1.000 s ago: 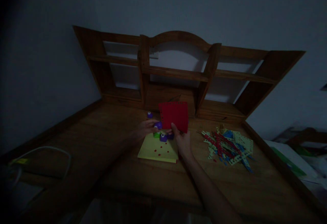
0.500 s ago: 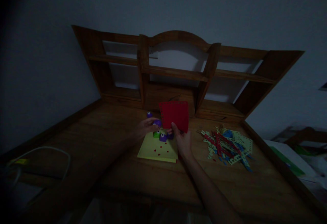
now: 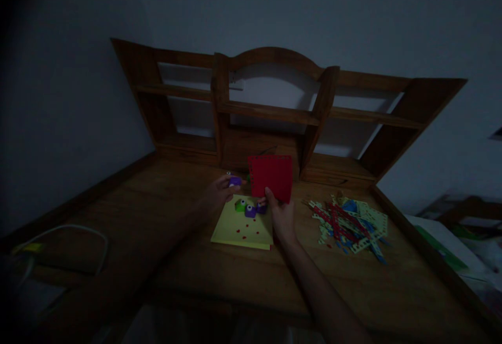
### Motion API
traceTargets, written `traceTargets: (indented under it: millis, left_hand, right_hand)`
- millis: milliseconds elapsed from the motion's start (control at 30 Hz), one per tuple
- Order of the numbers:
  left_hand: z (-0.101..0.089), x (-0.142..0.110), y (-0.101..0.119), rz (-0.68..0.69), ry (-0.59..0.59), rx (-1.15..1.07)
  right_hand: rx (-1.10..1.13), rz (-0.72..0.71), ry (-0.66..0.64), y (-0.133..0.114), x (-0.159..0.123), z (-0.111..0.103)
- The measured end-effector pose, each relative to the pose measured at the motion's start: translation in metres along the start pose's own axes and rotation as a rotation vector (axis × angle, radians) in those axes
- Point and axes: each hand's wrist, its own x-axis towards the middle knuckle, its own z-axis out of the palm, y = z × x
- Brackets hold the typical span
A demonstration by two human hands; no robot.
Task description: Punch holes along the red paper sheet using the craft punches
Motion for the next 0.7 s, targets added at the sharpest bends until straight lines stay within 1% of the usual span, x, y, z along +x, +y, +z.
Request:
traceTargets:
  millis: [100, 200, 367, 500, 567, 700]
  left_hand:
    - [0.0, -0.002, -0.001, -0.01, -0.034, 0.03]
    - [-0.003, -0.004, -0.001, -0.007, -0.035, 0.086]
    - [-0.004, -0.007, 0.006, -0.002, -0.049, 0.231]
    - [0.001, -0.01, 0.012, 0.048, -0.056, 0.337]
    - [0.003, -0.011, 0.013, 0.034, -0.08, 0.327]
    - [0.004, -0.012, 0.011, -0.036, -0.152, 0.215]
  right_hand:
    - [0.005, -0.004, -0.003, 0.001, 0.0, 0.0]
    - [0.009, -0.006, -0.006, 0.001, 0.001, 0.0]
    - [0.024, -0.007, 0.005, 0.004, 0.0, 0.001]
    - [0.043, -0.003, 0.004, 0.003, 0.0, 0.0]
    - [0.036, -0.003, 0.002, 0.001, 0.0, 0.0]
    - [0.012, -0.017, 0.026, -0.002, -0.001, 0.0]
